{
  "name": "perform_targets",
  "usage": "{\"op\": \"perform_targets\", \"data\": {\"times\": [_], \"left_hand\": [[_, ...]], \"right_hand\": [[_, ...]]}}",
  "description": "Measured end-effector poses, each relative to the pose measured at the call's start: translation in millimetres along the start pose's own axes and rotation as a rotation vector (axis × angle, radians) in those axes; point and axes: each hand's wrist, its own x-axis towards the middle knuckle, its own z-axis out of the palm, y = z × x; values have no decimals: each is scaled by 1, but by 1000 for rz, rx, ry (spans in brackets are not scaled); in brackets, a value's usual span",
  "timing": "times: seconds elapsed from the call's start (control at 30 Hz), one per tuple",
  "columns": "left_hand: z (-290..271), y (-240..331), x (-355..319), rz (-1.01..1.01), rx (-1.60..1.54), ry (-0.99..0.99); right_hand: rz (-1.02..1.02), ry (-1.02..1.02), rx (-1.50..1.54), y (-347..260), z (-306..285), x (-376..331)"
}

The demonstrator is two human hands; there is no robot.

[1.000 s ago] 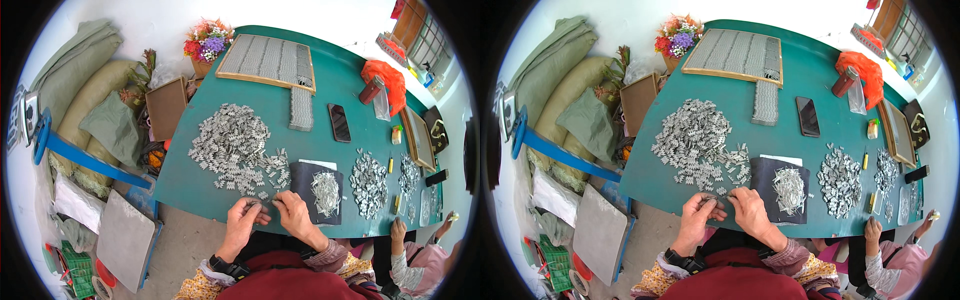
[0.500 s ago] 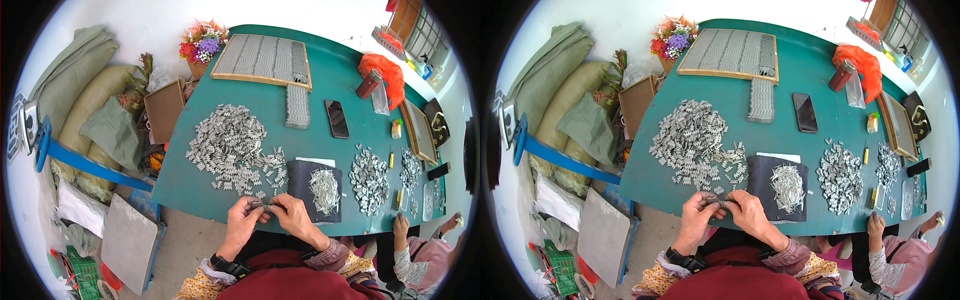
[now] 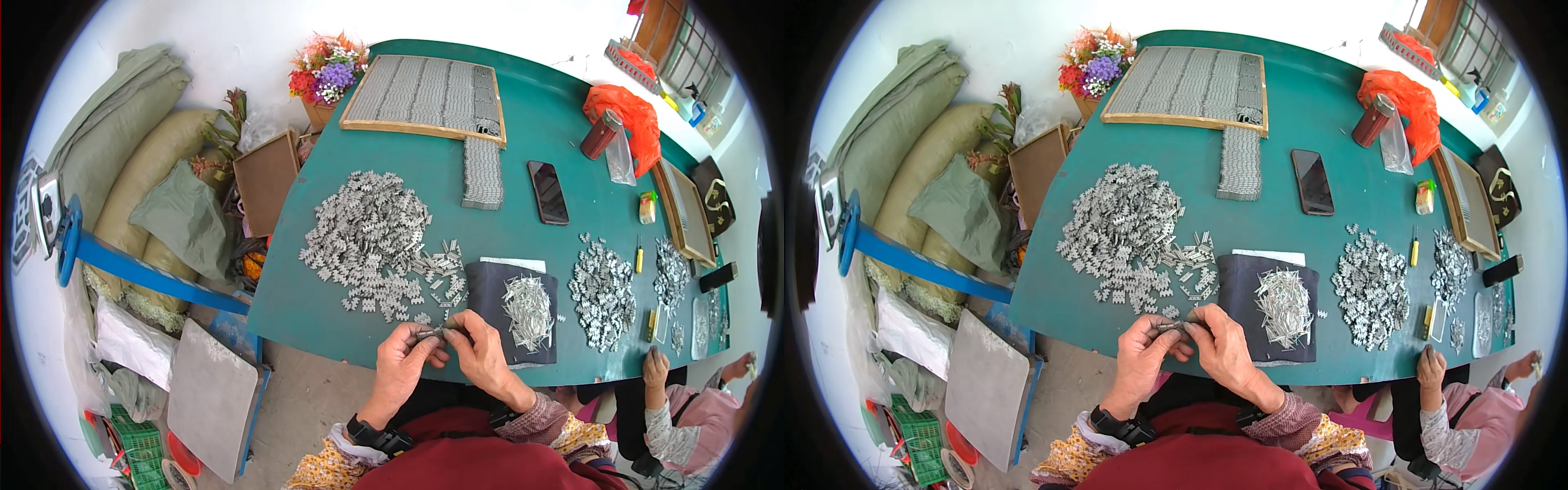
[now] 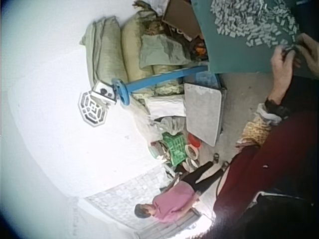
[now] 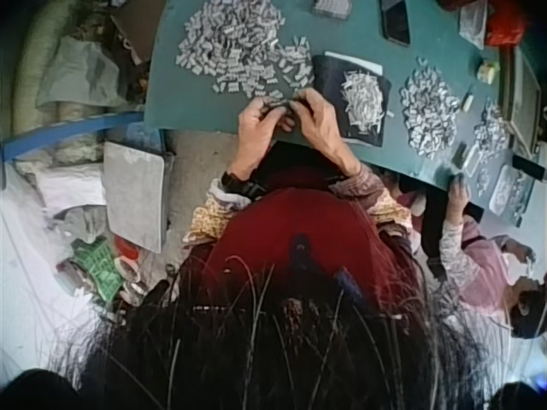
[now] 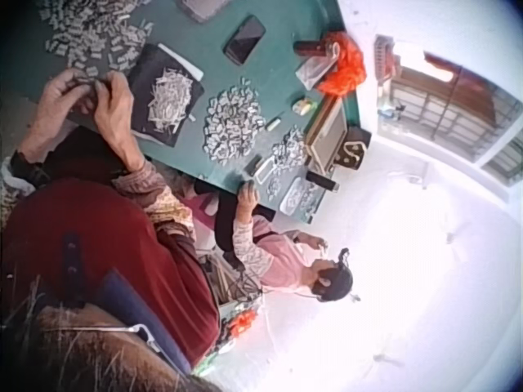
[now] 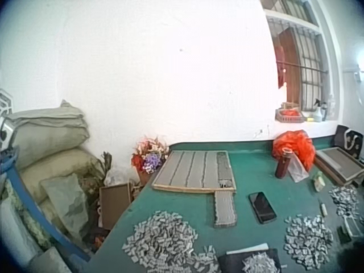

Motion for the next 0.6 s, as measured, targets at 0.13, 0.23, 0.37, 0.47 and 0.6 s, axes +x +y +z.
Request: {"op": "perform_targets", "data": {"times": [0.13, 0.23, 0.37, 0.47, 0.6], "left_hand": [[1, 1, 0, 18, 36, -5], [2, 1, 0, 36, 66, -9], [2, 1, 0, 47, 108, -9], [2, 2, -1, 56, 134, -6], [2, 1, -1, 61, 159, -14]], "right_hand": [[-53, -7, -16, -1, -1, -1], [-100, 12, -37, 0, -1, -2], [-126, 14, -43, 3, -1, -3], [-140, 11, -41, 4, -1, -3], [-156, 12, -58, 6, 0, -4]]}}
